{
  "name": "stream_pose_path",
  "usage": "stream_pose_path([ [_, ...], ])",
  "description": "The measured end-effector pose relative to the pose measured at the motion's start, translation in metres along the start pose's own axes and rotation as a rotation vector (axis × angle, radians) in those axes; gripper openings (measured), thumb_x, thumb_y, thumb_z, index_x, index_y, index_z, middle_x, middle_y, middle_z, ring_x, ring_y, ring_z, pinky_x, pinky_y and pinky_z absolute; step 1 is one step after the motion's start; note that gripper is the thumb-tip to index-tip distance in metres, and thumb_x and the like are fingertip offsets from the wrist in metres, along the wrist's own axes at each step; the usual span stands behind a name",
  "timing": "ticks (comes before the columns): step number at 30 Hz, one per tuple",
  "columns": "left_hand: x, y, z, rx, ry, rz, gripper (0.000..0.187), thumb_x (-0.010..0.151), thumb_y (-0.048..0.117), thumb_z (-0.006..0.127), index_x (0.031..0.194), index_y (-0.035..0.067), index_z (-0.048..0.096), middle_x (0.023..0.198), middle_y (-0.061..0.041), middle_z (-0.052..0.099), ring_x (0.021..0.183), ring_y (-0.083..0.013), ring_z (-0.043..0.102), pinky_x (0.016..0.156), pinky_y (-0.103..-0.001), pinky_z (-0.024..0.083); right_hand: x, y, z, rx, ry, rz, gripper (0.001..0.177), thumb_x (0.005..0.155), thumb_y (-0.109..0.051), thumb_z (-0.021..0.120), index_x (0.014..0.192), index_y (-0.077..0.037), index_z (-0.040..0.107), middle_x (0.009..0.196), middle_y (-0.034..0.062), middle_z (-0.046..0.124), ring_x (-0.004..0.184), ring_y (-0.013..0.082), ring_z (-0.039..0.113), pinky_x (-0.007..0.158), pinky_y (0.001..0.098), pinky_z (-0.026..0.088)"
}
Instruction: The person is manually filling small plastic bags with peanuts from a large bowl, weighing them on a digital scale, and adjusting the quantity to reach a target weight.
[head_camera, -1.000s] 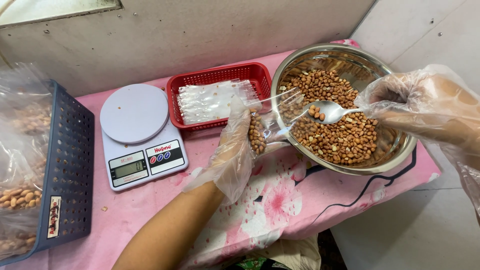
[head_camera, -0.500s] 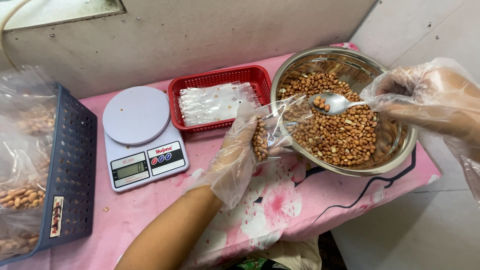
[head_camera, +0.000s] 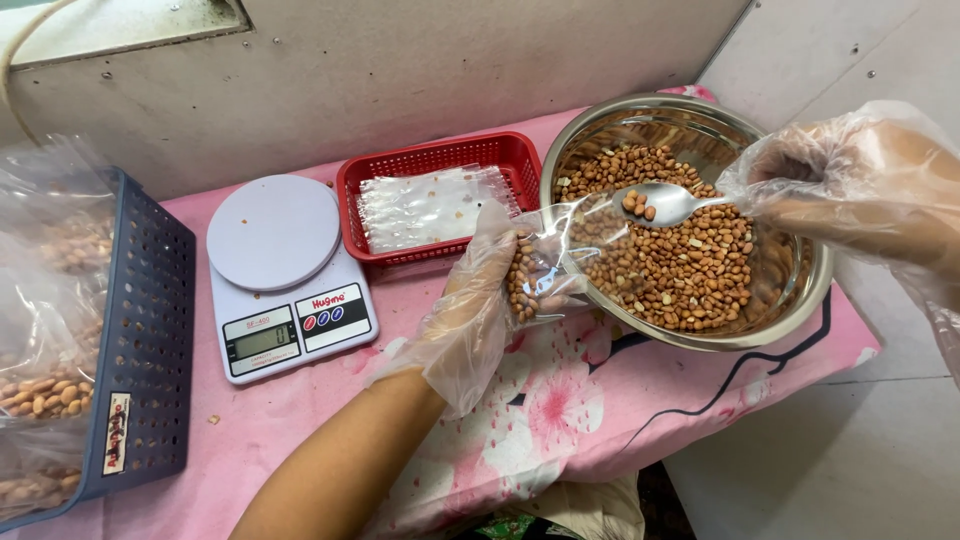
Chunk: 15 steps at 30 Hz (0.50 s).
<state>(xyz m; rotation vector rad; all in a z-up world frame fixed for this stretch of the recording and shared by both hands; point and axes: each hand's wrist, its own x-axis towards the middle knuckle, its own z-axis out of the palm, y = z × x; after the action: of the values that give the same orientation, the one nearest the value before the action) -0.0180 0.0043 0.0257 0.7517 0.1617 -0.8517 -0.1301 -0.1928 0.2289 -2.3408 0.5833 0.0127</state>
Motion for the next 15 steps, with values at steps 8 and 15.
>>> stream_pose_path([
  [8, 0.014, -0.012, -0.013, -0.085, -0.147, 0.008, 0.041, 0.098, 0.030, 0.065, 0.131, 0.007, 0.057, 0.104, -0.013, 0.071, 0.081, -0.0440, 0.075, 0.059, -0.050, 0.066, 0.000, 0.001, 0.000, 0.051, -0.033, -0.027, 0.033, 0.077, -0.018, 0.068, 0.094, 0.007, 0.081, 0.086, 0.0168, 0.078, 0.091, 0.0222, 0.068, 0.085, 0.0355, 0.046],
  [15, -0.001, 0.000, 0.038, -0.082, -0.107, -0.038, 0.048, 0.102, 0.042, 0.056, 0.137, 0.008, 0.057, 0.117, -0.021, 0.072, 0.068, -0.0366, 0.074, 0.041, -0.039, 0.062, 0.033, 0.028, 0.030, -0.362, 0.010, 0.156, 0.013, 0.087, -0.023, 0.080, 0.085, -0.011, 0.086, 0.076, 0.0046, 0.077, 0.074, 0.0146, 0.064, 0.068, 0.0284, 0.044],
])
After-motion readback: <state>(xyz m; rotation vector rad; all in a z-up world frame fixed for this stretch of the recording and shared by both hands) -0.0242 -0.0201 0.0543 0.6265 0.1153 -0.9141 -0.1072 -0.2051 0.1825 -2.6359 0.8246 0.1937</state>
